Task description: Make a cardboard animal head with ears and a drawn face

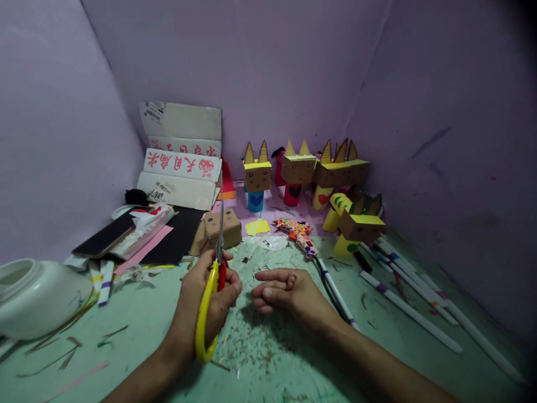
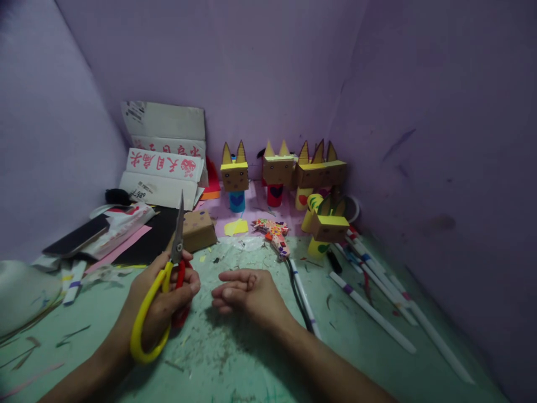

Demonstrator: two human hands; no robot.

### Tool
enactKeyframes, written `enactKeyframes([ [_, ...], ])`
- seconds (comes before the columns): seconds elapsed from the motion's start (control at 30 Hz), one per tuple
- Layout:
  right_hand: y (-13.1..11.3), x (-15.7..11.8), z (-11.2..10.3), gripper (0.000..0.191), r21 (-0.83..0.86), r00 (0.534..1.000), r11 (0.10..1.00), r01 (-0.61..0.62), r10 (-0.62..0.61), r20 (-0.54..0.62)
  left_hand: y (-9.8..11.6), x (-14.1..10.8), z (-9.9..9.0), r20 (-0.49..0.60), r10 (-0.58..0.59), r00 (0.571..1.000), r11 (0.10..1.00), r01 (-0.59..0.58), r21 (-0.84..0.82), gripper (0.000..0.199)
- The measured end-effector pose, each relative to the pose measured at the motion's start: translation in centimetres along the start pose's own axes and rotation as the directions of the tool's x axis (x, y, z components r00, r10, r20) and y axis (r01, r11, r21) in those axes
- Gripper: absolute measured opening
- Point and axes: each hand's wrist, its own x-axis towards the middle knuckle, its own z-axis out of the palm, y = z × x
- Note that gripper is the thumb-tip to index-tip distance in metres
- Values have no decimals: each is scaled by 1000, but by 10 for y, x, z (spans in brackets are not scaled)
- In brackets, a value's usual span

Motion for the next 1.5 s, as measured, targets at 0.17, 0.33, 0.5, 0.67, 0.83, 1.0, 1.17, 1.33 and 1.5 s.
enactKeyframes([
  [0.17, -4, -2, 4, 48, -21, 996, 1000, 17, -19, -87, 0, 0, 2, -5, -7, 1000, 1000, 7, 20, 35],
  [0.33, -4, -3, 3, 59, -4, 997, 997, 71, -71, -20, -1, 0, 2, -22, -8, 1000, 1000, 8, 10, 35],
  [0.5, -2, -3, 1, 54, -10, 997, 998, 60, -59, 48, -5, 1, 2, -23, -11, 1000, 1000, 11, 4, 34],
  [0.67, -5, -5, 5, 53, 10, 1000, 1000, 12, -12, 18, -3, 1, 3, -35, -16, 999, 1000, 16, 9, 35],
  [0.83, -6, -7, 6, 57, 35, 998, 999, -41, 40, 43, -3, 1, 2, -28, -8, 1000, 1000, 9, 8, 35],
  [1.0, -3, -6, 2, 47, 96, 995, 994, -47, 38, 92, -6, 1, 2, -40, -1, 999, 1000, 2, 24, 34],
  [1.17, -3, -5, 1, 55, 67, 996, 998, 0, -6, 91, -3, 0, 1, -37, 4, 999, 999, -2, 50, 33],
  [1.33, -5, -5, -1, 59, 46, 992, 999, 1, -7, 128, -3, 1, 2, -34, 10, 999, 999, -8, 39, 33],
  [1.5, -7, -6, -1, 69, 35, 987, 999, 17, -22, 160, -6, 1, 1, -39, 23, 999, 998, -21, 53, 32],
])
